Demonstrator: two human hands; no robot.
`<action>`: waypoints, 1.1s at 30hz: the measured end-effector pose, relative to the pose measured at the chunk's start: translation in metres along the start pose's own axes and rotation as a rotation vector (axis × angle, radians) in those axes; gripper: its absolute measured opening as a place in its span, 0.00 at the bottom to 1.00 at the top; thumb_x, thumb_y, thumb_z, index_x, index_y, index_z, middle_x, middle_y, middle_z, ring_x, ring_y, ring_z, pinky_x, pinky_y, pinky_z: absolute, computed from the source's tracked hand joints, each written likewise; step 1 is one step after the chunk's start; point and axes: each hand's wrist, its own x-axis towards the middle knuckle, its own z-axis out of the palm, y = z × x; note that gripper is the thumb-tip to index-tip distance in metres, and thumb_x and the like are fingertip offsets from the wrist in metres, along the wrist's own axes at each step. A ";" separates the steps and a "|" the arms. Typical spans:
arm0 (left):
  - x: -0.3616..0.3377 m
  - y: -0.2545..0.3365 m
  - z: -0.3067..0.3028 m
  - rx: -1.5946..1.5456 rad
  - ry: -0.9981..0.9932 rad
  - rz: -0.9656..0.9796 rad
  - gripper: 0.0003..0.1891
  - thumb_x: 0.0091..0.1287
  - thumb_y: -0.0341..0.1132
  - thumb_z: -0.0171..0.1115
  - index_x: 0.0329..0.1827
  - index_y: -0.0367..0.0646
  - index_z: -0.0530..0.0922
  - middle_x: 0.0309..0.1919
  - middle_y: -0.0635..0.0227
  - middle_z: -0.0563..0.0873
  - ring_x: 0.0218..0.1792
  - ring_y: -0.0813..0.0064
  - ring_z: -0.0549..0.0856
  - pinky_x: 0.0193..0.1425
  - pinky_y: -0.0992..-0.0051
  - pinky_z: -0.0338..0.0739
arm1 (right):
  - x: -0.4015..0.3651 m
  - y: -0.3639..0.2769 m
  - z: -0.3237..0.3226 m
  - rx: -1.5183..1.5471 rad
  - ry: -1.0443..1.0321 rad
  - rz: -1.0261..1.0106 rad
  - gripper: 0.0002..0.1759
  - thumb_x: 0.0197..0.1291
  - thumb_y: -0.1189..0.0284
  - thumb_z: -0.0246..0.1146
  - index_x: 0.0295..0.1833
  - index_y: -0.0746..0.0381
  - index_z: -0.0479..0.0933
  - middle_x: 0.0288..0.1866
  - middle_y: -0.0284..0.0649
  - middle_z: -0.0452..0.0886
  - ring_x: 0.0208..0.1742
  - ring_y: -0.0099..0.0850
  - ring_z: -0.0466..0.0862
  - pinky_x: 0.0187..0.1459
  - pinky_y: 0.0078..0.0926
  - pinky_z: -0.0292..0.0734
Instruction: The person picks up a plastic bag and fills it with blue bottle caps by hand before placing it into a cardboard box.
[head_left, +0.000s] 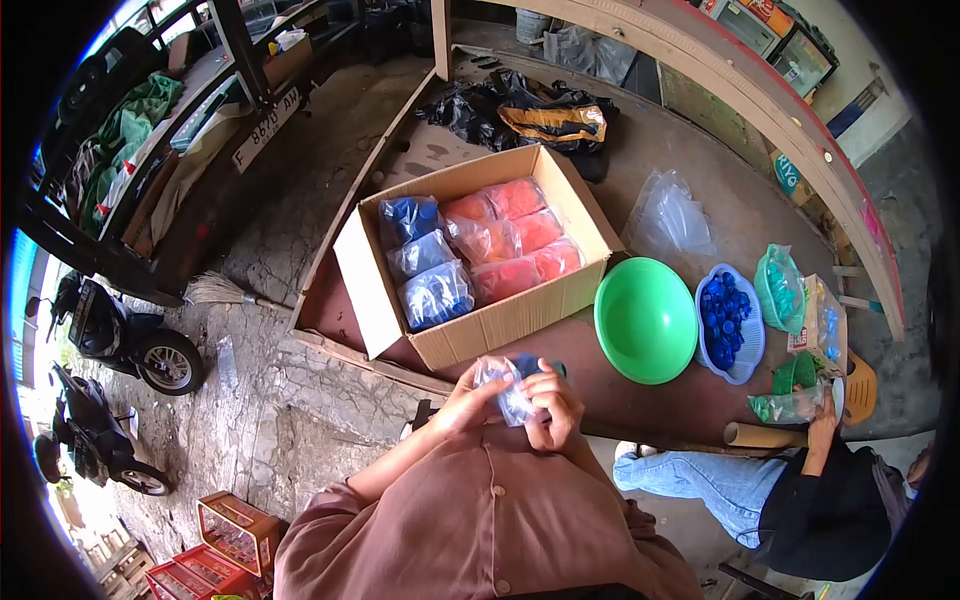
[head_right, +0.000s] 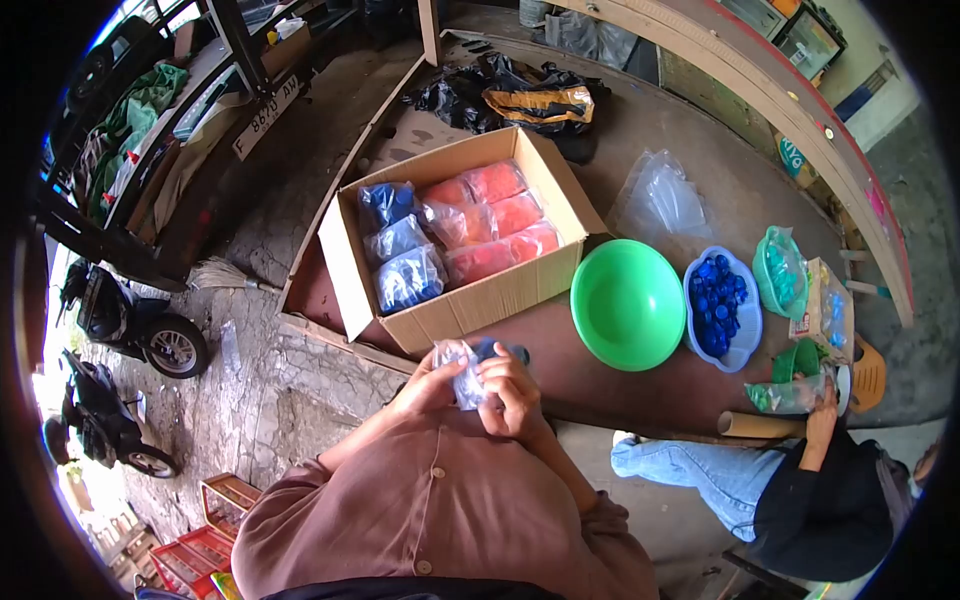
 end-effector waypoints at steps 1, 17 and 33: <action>0.004 -0.004 0.001 0.056 0.025 0.197 0.08 0.64 0.32 0.58 0.43 0.47 0.69 0.58 0.64 0.69 0.59 0.69 0.68 0.62 0.67 0.62 | 0.007 -0.004 -0.001 -0.041 -0.022 -0.041 0.12 0.51 0.66 0.62 0.27 0.61 0.67 0.43 0.47 0.72 0.55 0.39 0.72 0.61 0.50 0.59; 0.029 0.053 0.004 0.800 -0.019 0.908 0.34 0.42 0.32 0.76 0.54 0.43 0.68 0.60 0.50 0.61 0.62 0.55 0.63 0.64 0.60 0.61 | 0.051 0.016 -0.021 0.456 -0.002 0.705 0.32 0.49 0.73 0.65 0.59 0.67 0.60 0.50 0.42 0.73 0.53 0.30 0.74 0.53 0.29 0.70; 0.028 0.133 -0.033 1.214 -0.079 1.117 0.30 0.36 0.40 0.79 0.42 0.41 0.74 0.47 0.57 0.75 0.46 0.62 0.74 0.50 0.64 0.68 | 0.133 0.031 0.004 0.905 -0.273 0.783 0.39 0.45 0.74 0.70 0.64 0.61 0.59 0.62 0.41 0.62 0.60 0.30 0.68 0.59 0.31 0.65</action>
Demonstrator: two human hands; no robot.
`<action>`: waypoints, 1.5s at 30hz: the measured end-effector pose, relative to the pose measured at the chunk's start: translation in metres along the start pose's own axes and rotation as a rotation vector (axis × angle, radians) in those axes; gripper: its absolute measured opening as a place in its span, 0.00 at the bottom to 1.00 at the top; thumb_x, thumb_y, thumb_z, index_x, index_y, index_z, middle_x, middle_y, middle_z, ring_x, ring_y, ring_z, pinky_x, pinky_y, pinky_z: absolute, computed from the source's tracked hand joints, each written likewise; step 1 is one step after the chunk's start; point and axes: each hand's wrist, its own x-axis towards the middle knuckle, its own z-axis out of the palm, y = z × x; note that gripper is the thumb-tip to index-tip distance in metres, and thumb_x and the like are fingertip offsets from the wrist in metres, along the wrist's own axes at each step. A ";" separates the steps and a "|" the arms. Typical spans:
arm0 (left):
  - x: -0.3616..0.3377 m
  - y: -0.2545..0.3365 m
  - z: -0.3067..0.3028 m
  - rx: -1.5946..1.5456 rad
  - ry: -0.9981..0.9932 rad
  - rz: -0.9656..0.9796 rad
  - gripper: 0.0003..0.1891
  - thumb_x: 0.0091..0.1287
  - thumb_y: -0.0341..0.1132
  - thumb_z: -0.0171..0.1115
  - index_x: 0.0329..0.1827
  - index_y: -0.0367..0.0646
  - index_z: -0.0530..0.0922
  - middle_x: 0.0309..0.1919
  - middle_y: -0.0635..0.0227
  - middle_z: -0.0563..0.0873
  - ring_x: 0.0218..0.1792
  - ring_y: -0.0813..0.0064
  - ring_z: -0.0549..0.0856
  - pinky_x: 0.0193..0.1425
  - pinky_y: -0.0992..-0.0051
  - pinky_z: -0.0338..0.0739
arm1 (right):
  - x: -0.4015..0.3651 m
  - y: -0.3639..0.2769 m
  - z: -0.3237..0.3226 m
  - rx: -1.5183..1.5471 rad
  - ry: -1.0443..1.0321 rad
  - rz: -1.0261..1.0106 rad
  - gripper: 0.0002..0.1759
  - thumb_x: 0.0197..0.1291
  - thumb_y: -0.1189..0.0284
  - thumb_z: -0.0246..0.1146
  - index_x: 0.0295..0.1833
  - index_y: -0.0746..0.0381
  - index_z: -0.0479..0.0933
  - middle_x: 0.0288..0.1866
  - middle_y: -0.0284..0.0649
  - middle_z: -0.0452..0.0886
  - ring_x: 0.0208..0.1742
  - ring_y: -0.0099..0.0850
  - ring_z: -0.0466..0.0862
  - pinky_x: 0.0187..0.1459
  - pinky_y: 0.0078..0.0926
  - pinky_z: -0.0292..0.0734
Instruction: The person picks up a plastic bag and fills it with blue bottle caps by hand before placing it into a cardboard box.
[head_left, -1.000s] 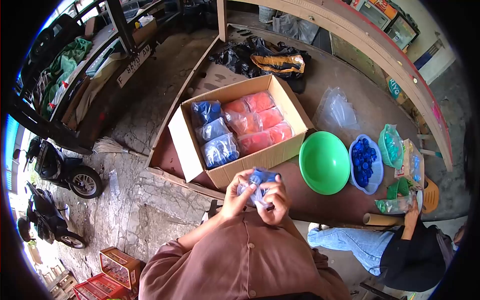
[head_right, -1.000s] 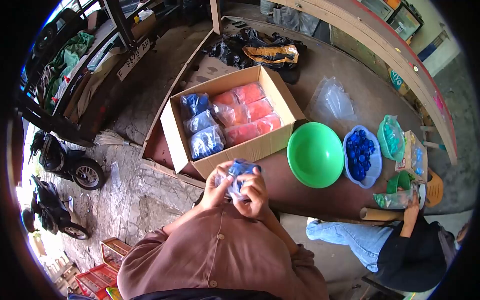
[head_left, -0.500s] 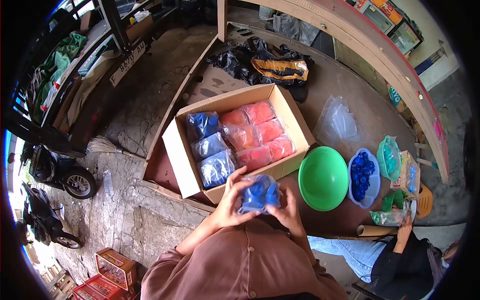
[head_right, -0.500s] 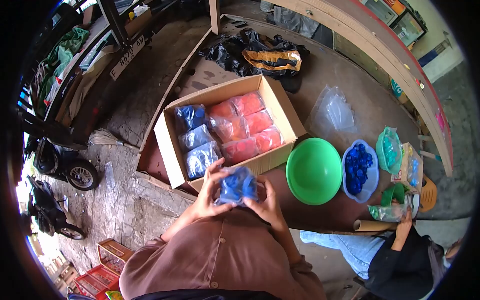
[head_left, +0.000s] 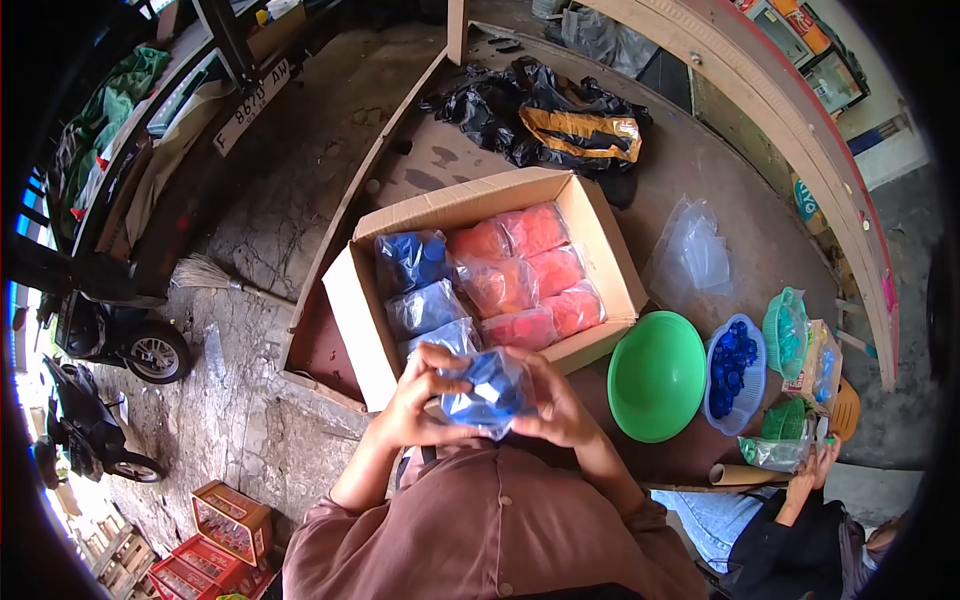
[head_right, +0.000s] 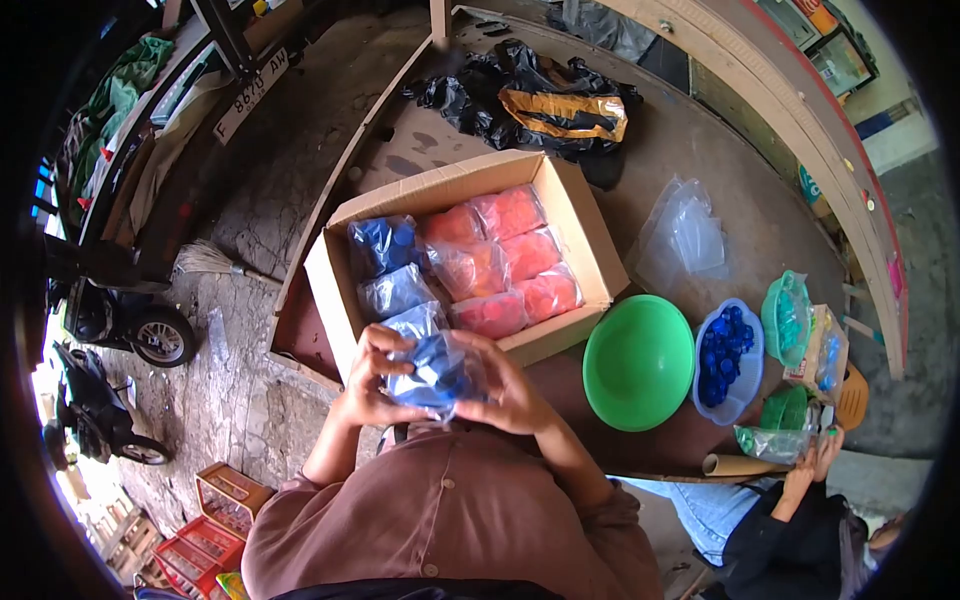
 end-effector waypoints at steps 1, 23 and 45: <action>0.008 -0.002 -0.003 0.058 0.009 -0.026 0.29 0.36 0.38 0.79 0.41 0.40 0.75 0.46 0.56 0.75 0.45 0.61 0.74 0.49 0.63 0.68 | 0.007 0.000 -0.010 -0.078 -0.028 0.030 0.40 0.47 0.74 0.69 0.66 0.63 0.57 0.58 0.39 0.67 0.58 0.28 0.70 0.57 0.28 0.68; -0.018 -0.024 -0.030 0.612 0.280 -0.533 0.29 0.48 0.28 0.67 0.56 0.40 0.67 0.58 0.55 0.67 0.59 0.54 0.66 0.63 0.60 0.60 | 0.169 0.059 -0.053 -1.312 0.367 -0.464 0.23 0.51 0.78 0.56 0.56 0.64 0.66 0.51 0.46 0.69 0.53 0.44 0.72 0.51 0.35 0.71; -0.038 0.069 0.157 0.461 0.106 -0.379 0.30 0.51 0.27 0.66 0.58 0.43 0.65 0.57 0.59 0.67 0.55 0.60 0.70 0.53 0.62 0.66 | -0.183 -0.019 -0.164 -1.108 0.714 -0.421 0.12 0.50 0.76 0.62 0.43 0.60 0.75 0.41 0.41 0.75 0.42 0.37 0.78 0.43 0.30 0.74</action>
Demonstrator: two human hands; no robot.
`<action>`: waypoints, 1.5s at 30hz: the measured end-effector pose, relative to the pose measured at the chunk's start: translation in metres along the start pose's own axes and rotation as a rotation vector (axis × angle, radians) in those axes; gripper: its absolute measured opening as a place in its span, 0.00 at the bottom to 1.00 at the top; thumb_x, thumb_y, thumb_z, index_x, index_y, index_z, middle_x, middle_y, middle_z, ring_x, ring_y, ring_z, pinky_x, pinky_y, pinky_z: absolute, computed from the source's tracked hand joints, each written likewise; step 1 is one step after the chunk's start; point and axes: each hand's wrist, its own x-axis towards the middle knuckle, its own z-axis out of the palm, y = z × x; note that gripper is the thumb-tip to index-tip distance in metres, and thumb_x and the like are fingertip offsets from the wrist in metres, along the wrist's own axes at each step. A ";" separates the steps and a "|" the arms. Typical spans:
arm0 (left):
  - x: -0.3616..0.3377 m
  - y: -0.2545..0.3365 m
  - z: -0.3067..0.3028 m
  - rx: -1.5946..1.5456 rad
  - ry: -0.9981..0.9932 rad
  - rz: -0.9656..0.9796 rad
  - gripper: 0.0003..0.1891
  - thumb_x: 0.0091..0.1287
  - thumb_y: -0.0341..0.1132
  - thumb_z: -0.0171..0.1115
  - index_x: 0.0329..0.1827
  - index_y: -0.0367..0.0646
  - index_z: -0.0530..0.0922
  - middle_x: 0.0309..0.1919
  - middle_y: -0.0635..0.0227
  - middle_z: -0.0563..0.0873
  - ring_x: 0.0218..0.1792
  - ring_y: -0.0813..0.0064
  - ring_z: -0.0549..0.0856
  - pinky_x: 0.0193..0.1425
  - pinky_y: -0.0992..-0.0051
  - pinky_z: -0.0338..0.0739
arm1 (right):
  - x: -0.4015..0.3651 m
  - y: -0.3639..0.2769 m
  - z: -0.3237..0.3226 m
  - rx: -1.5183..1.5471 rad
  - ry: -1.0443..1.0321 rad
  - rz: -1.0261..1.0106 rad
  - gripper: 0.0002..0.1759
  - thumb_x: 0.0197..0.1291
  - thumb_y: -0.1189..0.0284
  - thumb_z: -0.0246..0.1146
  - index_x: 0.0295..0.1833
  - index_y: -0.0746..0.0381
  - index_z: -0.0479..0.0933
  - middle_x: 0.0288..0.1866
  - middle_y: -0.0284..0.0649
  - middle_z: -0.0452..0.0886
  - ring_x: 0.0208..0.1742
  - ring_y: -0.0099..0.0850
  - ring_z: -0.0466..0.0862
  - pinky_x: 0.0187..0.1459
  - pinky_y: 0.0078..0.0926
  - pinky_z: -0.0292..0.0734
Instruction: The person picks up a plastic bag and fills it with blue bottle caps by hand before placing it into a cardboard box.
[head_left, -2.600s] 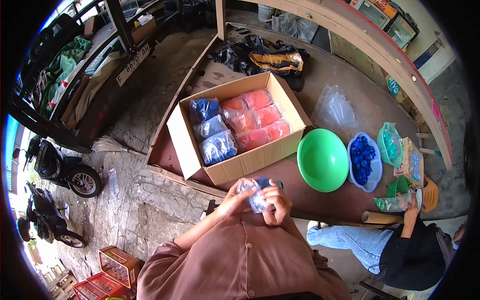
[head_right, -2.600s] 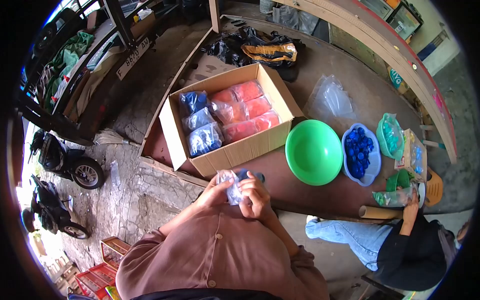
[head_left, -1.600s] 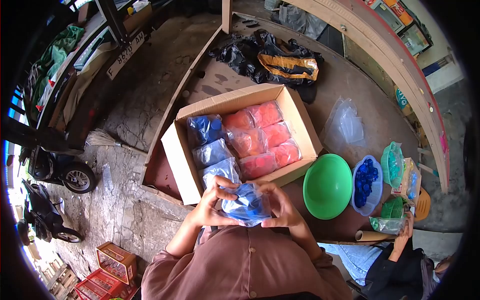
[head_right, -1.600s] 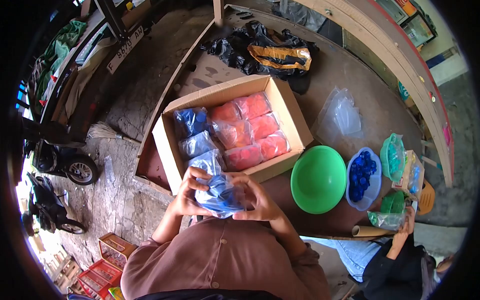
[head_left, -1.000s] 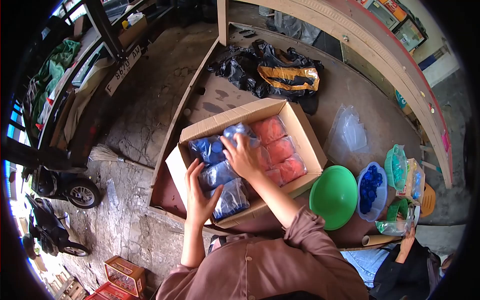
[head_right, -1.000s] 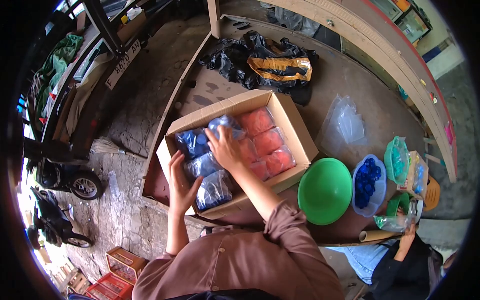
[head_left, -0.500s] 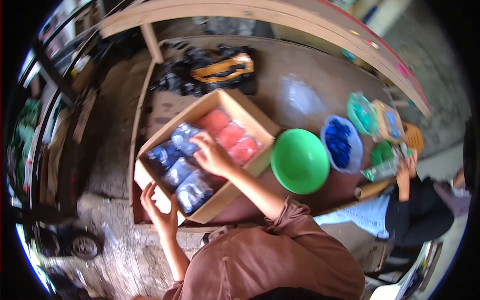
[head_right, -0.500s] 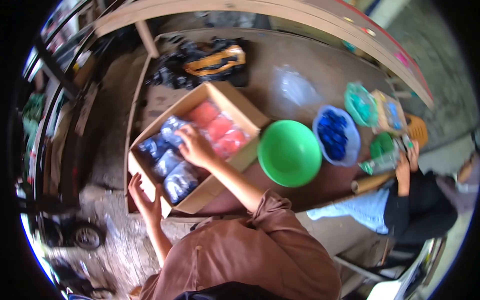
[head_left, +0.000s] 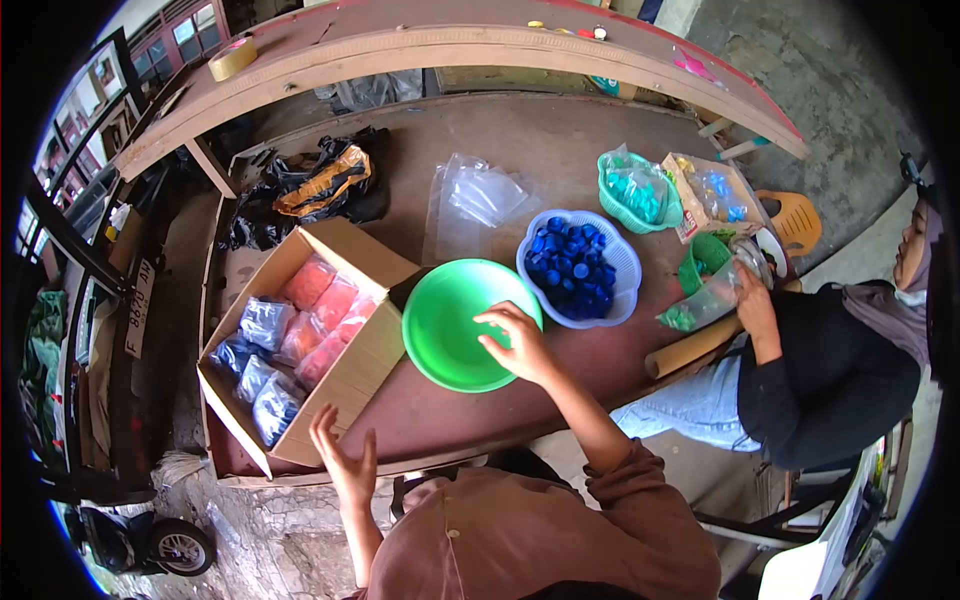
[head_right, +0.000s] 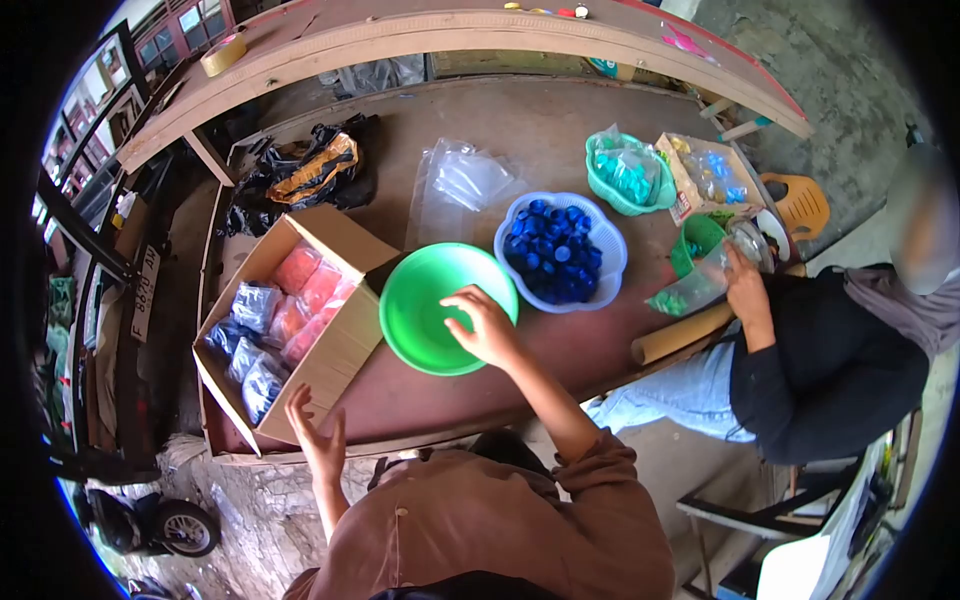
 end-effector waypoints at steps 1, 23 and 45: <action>-0.004 0.013 0.015 -0.028 -0.015 0.007 0.30 0.50 0.27 0.66 0.57 0.43 0.65 0.57 0.59 0.67 0.56 0.59 0.70 0.53 0.62 0.67 | -0.001 0.009 -0.020 0.012 -0.004 0.037 0.13 0.49 0.77 0.63 0.43 0.61 0.75 0.40 0.43 0.75 0.41 0.37 0.78 0.43 0.30 0.74; -0.002 0.088 0.128 0.061 -0.019 -0.261 0.27 0.49 0.26 0.65 0.54 0.42 0.67 0.55 0.56 0.68 0.56 0.57 0.69 0.52 0.63 0.66 | 0.221 0.278 -0.073 -0.462 -0.105 0.675 0.18 0.49 0.56 0.64 0.39 0.58 0.80 0.45 0.43 0.81 0.47 0.40 0.80 0.49 0.35 0.76; 0.017 0.067 0.135 -0.716 -0.136 -0.315 0.27 0.55 0.25 0.62 0.58 0.41 0.62 0.55 0.61 0.69 0.49 0.69 0.72 0.51 0.70 0.69 | 0.146 0.070 -0.004 0.576 -0.042 0.037 0.07 0.47 0.74 0.66 0.27 0.61 0.74 0.31 0.36 0.78 0.37 0.26 0.78 0.41 0.26 0.73</action>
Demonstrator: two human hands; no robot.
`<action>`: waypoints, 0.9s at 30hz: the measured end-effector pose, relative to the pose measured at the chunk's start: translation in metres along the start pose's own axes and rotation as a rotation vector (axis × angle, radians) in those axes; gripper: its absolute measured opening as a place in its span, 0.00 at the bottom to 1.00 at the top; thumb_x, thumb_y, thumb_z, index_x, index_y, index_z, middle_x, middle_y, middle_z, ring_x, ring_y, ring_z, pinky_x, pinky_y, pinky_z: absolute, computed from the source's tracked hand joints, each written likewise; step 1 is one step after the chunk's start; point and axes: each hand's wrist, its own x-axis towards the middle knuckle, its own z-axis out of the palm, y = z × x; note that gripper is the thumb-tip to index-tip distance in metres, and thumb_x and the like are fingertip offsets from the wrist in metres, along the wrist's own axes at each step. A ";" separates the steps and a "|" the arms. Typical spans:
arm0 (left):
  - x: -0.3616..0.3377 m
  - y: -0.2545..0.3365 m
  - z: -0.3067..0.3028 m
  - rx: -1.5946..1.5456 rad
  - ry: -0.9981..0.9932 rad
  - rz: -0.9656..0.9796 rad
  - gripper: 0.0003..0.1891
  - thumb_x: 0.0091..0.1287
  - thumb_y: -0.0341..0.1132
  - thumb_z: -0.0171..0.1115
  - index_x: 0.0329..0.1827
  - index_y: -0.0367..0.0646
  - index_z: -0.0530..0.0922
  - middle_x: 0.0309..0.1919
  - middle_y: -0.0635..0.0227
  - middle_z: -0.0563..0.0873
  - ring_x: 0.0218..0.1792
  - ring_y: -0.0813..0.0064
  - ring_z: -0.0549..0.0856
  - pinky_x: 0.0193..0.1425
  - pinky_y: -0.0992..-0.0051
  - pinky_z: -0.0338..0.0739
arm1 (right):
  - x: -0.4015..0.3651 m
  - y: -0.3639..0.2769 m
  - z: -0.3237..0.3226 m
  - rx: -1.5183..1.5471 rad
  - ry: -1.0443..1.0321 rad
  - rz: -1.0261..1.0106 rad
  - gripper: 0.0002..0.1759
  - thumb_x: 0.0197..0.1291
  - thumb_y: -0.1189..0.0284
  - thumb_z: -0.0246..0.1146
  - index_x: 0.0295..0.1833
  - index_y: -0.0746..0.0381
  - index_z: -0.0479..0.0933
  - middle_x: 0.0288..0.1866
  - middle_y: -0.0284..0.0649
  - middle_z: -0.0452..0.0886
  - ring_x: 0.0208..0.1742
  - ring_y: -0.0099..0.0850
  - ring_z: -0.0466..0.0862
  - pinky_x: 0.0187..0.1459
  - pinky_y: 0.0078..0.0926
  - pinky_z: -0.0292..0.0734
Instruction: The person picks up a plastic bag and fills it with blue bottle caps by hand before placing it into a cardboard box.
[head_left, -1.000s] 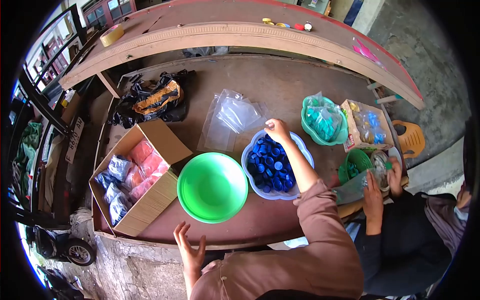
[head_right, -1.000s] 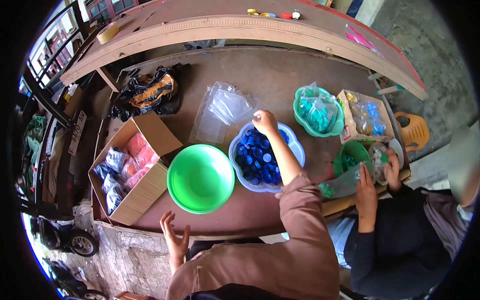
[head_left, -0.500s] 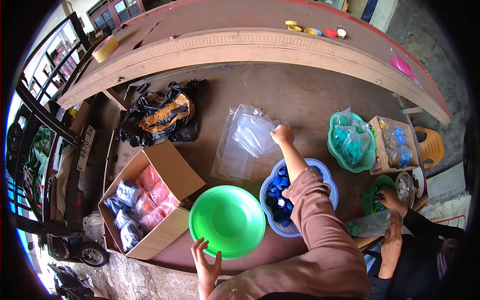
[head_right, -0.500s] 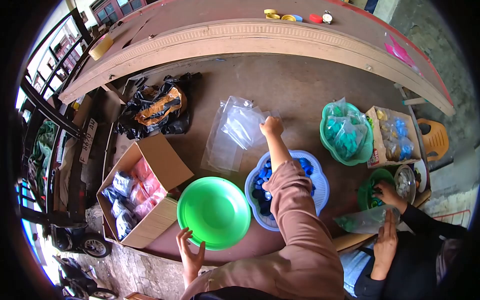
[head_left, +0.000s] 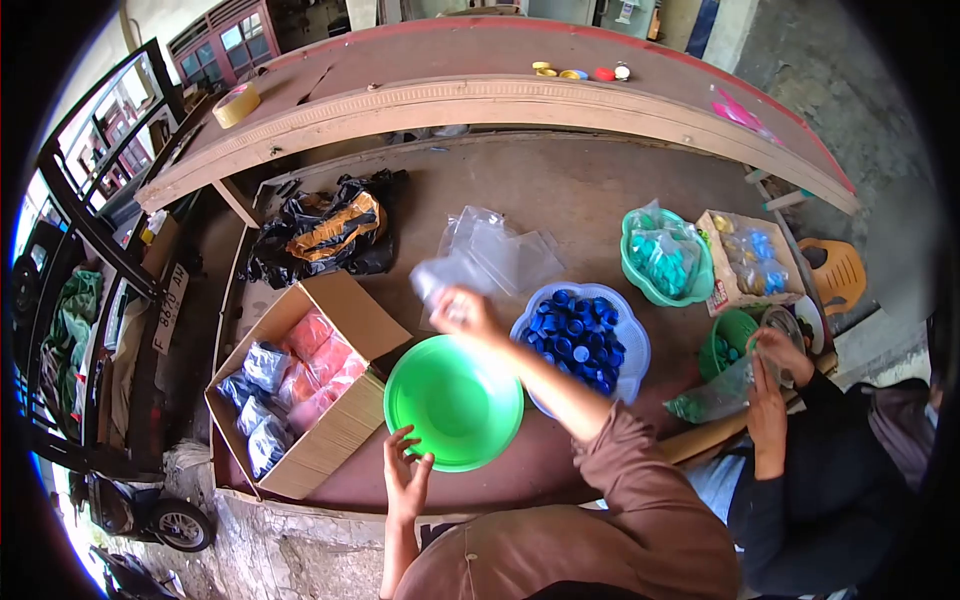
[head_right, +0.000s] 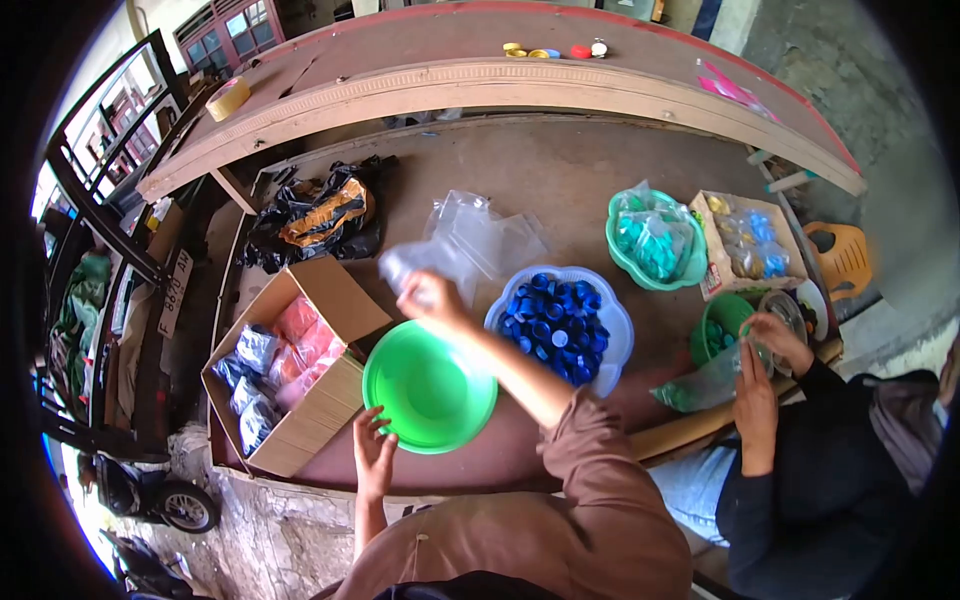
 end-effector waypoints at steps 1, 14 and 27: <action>0.003 0.003 -0.002 -0.010 -0.034 0.051 0.28 0.60 0.28 0.58 0.62 0.41 0.57 0.58 0.62 0.66 0.54 0.69 0.69 0.54 0.69 0.68 | -0.025 -0.013 0.021 -0.038 -0.033 -0.222 0.05 0.46 0.76 0.64 0.27 0.61 0.73 0.30 0.39 0.76 0.35 0.31 0.78 0.40 0.27 0.73; -0.025 -0.016 -0.029 -0.003 -0.152 0.148 0.09 0.65 0.24 0.52 0.48 0.36 0.70 0.38 0.66 0.79 0.39 0.82 0.76 0.40 0.82 0.71 | -0.204 -0.060 0.075 -0.329 -0.129 -0.241 0.09 0.49 0.75 0.65 0.36 0.68 0.78 0.41 0.45 0.81 0.40 0.39 0.81 0.43 0.30 0.77; -0.011 -0.001 -0.013 -0.653 -0.147 -0.115 0.07 0.69 0.28 0.42 0.42 0.42 0.70 0.38 0.66 0.77 0.38 0.76 0.77 0.53 0.69 0.73 | -0.177 -0.049 0.087 0.095 0.366 0.103 0.13 0.54 0.86 0.56 0.46 0.68 0.75 0.41 0.39 0.77 0.40 0.30 0.82 0.38 0.21 0.80</action>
